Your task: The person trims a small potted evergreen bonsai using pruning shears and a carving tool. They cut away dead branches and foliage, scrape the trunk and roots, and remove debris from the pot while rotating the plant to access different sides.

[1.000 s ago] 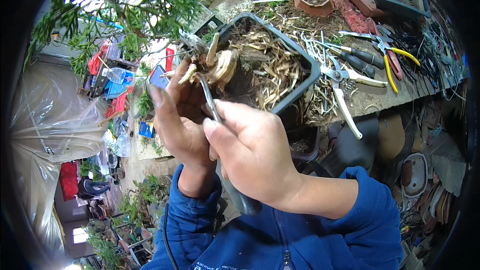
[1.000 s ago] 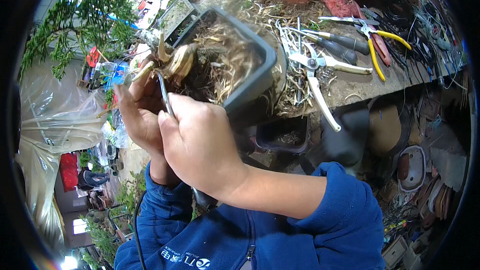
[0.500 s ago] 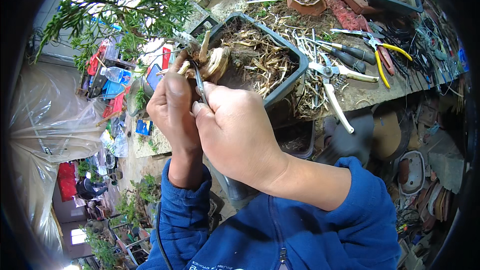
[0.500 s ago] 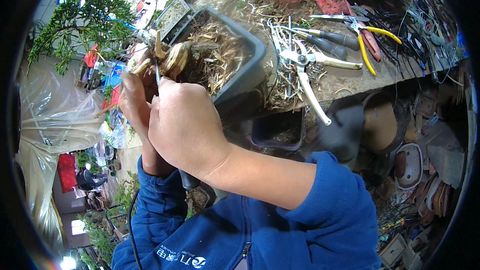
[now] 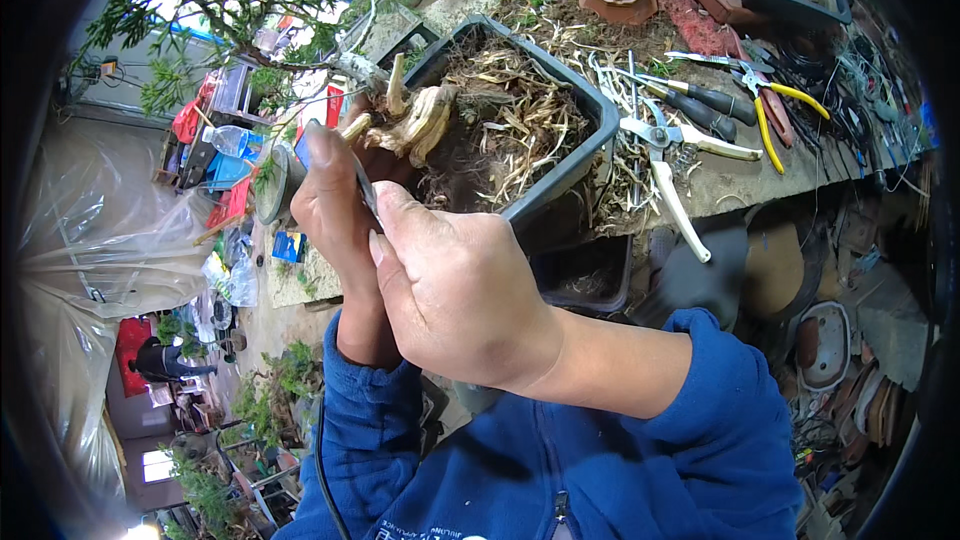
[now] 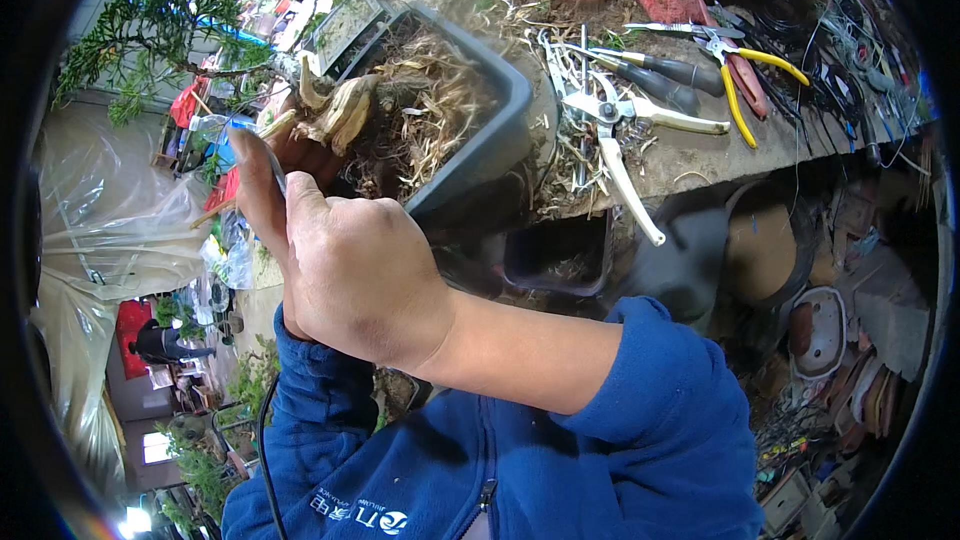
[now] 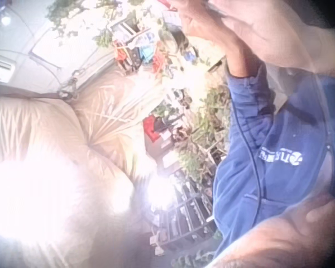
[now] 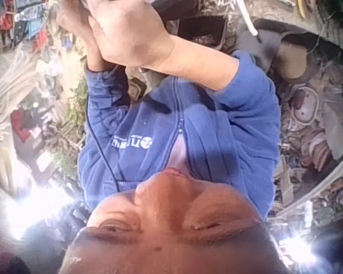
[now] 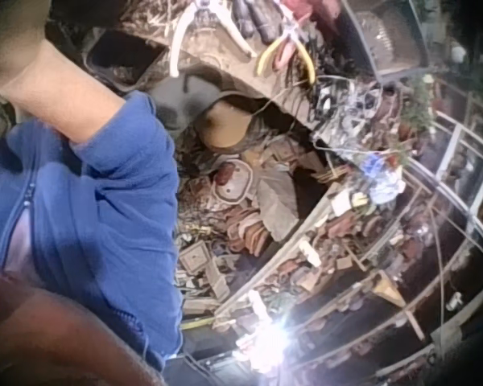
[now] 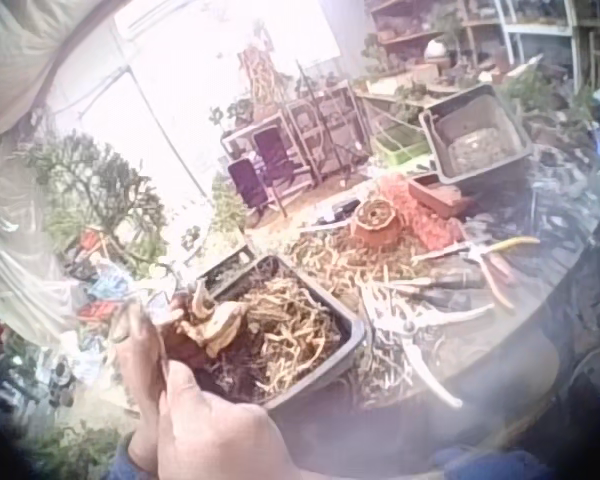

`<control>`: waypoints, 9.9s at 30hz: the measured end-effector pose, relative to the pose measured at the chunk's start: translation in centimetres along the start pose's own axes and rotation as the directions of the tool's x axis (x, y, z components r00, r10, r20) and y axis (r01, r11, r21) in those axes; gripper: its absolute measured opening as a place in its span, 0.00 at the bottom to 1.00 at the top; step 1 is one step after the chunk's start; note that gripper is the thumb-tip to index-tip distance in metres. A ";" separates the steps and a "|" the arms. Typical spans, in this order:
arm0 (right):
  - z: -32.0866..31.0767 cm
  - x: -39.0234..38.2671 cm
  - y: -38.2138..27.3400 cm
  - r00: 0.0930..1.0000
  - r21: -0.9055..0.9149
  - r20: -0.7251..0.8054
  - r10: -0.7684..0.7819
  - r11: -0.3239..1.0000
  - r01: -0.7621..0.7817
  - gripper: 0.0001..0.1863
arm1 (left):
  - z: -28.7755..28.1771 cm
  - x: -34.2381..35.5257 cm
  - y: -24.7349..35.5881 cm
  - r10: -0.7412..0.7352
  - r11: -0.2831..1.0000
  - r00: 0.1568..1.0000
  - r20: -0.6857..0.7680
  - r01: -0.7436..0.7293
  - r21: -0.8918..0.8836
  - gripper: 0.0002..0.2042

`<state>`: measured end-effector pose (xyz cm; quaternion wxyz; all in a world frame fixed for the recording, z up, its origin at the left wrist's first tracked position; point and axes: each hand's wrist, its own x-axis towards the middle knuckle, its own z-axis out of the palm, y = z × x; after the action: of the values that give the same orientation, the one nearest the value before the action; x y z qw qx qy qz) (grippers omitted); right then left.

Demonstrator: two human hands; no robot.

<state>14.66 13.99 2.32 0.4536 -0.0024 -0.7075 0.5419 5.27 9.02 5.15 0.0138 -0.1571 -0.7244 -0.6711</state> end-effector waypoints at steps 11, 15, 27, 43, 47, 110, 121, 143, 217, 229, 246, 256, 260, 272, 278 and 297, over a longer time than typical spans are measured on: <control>0.3 1.3 0.1 0.902 0.271 -0.035 0.431 0.872 -0.407 0.07 | 0.1 -0.2 -1.7 0.125 0.989 0.990 0.057 -0.120 -0.089 0.34; 0.1 0.9 0.3 0.951 0.182 -0.039 0.307 0.938 -0.296 0.07 | -0.5 -0.1 -1.7 0.130 0.989 0.984 0.123 -0.119 -0.091 0.31; -0.6 -1.1 -1.4 0.853 0.581 0.142 0.502 0.656 -0.483 0.17 | 0.9 -1.2 0.4 -0.123 0.974 0.992 0.016 0.124 -0.189 0.39; -2.5 1.9 -1.7 0.666 0.528 0.318 0.674 0.458 -0.716 0.14 | -1.2 -0.1 -3.3 0.222 0.974 0.952 0.211 -0.205 -0.099 0.16; -2.1 2.0 -2.1 0.674 0.466 0.287 0.680 0.516 -0.719 0.14 | -1.0 0.0 -3.8 0.262 0.954 0.944 0.200 -0.223 -0.199 0.15; -11.8 5.5 2.8 0.948 0.407 -0.113 0.298 0.884 -0.229 0.11 | 2.1 12.3 -2.6 0.363 0.885 0.253 0.897 -0.396 -0.246 0.41; -10.0 7.9 1.4 0.916 0.295 0.057 0.398 0.870 -0.396 0.09 | 3.4 12.0 -4.5 0.413 0.896 0.249 0.876 -0.283 -0.342 0.28; -12.3 10.5 0.5 0.899 -0.580 0.273 -0.342 0.687 0.437 0.03 | 3.7 11.0 -5.3 0.517 0.831 0.449 0.728 -0.469 -0.300 0.17; -13.2 8.0 2.7 0.898 0.183 0.150 0.414 0.881 -0.436 0.09 | 3.6 11.0 -4.9 0.566 0.786 0.415 0.712 -0.531 -0.316 0.13; -15.6 8.0 4.3 0.913 -0.059 0.335 0.233 0.972 -0.227 0.16 | 3.9 12.1 -5.3 0.582 0.784 0.342 0.738 -0.476 -0.397 0.10; -14.5 6.8 3.1 0.951 -0.281 0.273 0.143 0.958 -0.064 0.07 | 3.1 10.3 -4.8 0.469 0.827 0.471 0.747 -0.530 -0.185 0.21; -10.7 8.6 1.8 0.939 -0.088 0.249 0.236 0.971 -0.221 0.16 | 3.1 9.8 -4.5 0.490 0.832 0.531 0.691 -0.521 -0.190 0.18; -12.3 8.7 1.1 0.914 -0.471 0.394 0.098 0.875 0.109 0.11 | 3.2 9.6 -4.8 0.467 0.827 0.545 0.696 -0.547 -0.126 0.18; -14.0 10.5 -0.4 0.971 -0.411 -0.032 -0.238 0.888 0.205 0.06 | 3.5 9.1 -4.6 0.476 0.829 0.591 0.652 -0.548 -0.110 0.19; -9.4 8.5 -0.9 0.971 -0.351 0.238 -0.010 0.931 0.096 0.09 | 3.4 9.1 -4.4 0.444 0.834 0.570 0.692 -0.545 -0.086 0.18; -15.7 16.5 -1.3 0.945 -0.440 -0.138 -0.295 0.874 0.208 0.04 | 3.1 8.5 -4.4 0.512 0.824 0.629 0.585 -0.552 -0.127 0.16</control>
<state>15.71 33.62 13.86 0.5784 -0.0618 -0.7520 0.3102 -3.29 13.59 2.52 -0.0120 -0.5654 -0.6329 -0.5288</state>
